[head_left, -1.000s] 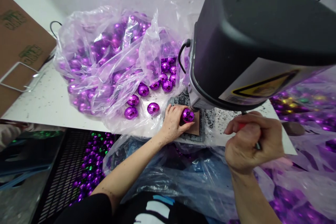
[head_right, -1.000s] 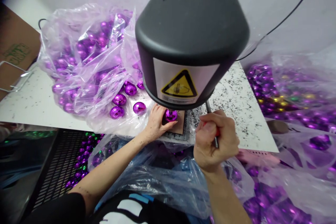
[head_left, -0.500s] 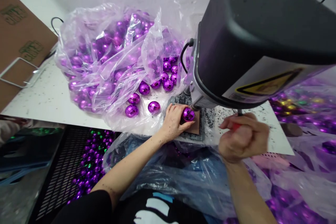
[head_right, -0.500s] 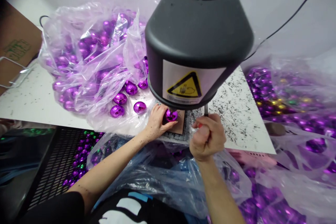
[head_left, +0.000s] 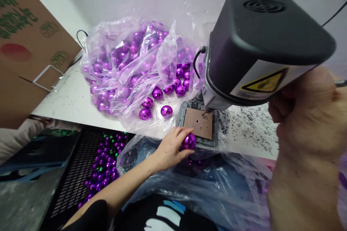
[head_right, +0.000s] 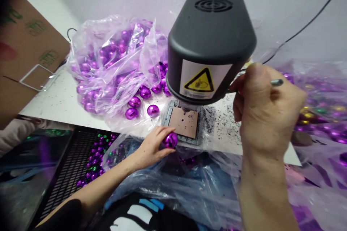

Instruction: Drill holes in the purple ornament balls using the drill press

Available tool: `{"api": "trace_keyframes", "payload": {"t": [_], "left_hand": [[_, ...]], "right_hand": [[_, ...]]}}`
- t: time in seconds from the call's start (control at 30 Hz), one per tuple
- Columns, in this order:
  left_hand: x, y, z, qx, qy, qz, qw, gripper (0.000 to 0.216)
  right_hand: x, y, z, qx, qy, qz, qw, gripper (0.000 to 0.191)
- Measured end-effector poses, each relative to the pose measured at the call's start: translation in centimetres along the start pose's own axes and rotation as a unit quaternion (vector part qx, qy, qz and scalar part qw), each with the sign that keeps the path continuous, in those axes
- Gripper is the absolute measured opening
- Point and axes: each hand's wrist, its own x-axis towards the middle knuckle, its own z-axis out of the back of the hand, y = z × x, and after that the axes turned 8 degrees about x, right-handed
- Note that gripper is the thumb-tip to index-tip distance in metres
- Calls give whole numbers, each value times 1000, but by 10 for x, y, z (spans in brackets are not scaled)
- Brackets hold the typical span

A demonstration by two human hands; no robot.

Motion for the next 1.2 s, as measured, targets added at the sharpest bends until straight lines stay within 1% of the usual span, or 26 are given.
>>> {"api": "trace_keyframes", "payload": {"t": [0.07,0.1,0.13,0.17,0.23,0.27,0.3,0.33,0.37,0.4,0.43,0.47,0.5,0.53,0.57,0.63,0.67,0.7,0.73,0.77,0.8,0.87,0.97,1.03,1.1,1.2], "left_hand": [[-16,-1,15,4,48,10,999,78],[-18,1,22,1,55,16,998,80],[-16,6,29,-3,46,25,999,78],[-10,12,36,-3,20,40,999,69],[11,31,44,32,-65,94,993,45],[24,41,47,71,-105,131,983,38],[36,52,48,114,-119,166,972,37],[47,61,47,147,-105,192,965,38],[57,69,46,165,-76,208,961,39],[64,75,46,168,-49,213,961,40],[68,78,45,149,-34,211,965,40],[71,79,45,106,-36,208,972,40],[72,77,46,40,-48,203,977,39],[71,74,47,-48,-60,198,977,40],[70,70,47,-148,-64,191,968,42],[67,60,46,-340,-35,175,924,46],[66,55,43,-408,-13,169,897,47],[65,50,39,-453,6,169,875,48],[65,46,34,-477,19,172,862,49],[64,43,29,-483,27,173,858,50],[65,39,23,-475,27,169,863,51],[66,34,12,-427,10,153,891,53],[68,27,0,-305,-29,126,944,52],[69,25,-6,-221,-46,103,969,49],[71,24,-13,-156,-62,76,983,46],[73,25,-23,-91,-87,45,991,46]], "right_hand": [[-3,1,-1,1,1,9,1000,36],[-3,1,-1,2,1,11,1000,36],[-4,1,-1,1,0,13,1000,37],[-4,2,-2,-1,1,14,1000,37],[-5,2,-2,-7,0,19,1000,38],[-5,2,-2,-11,1,18,1000,37],[-5,3,-2,-14,2,15,1000,35],[-5,3,-2,-18,1,15,1000,34],[-6,4,-2,-22,2,14,1000,34],[-6,4,-2,-25,3,13,1000,34],[-6,5,-1,-27,6,12,1000,35],[-6,5,-1,-29,11,9,999,36],[-6,6,-1,-30,14,6,999,37],[-6,5,0,-29,16,4,999,39],[-5,5,0,-27,15,3,1000,39],[-3,2,0,-16,4,5,1000,38],[-2,0,0,-10,-2,6,1000,37],[-1,-1,0,-5,-6,5,1000,37],[1,-3,0,-1,-8,3,1000,36],[3,-4,0,2,-8,1,1000,37],[6,-5,0,5,-4,-2,1000,38],[11,-6,-1,6,5,-17,1000,43],[20,-6,-3,2,5,-43,999,51],[26,-7,-5,1,1,-59,998,52],[30,-8,-5,1,5,-68,998,52],[32,-10,-5,-1,10,-74,997,53]]}}
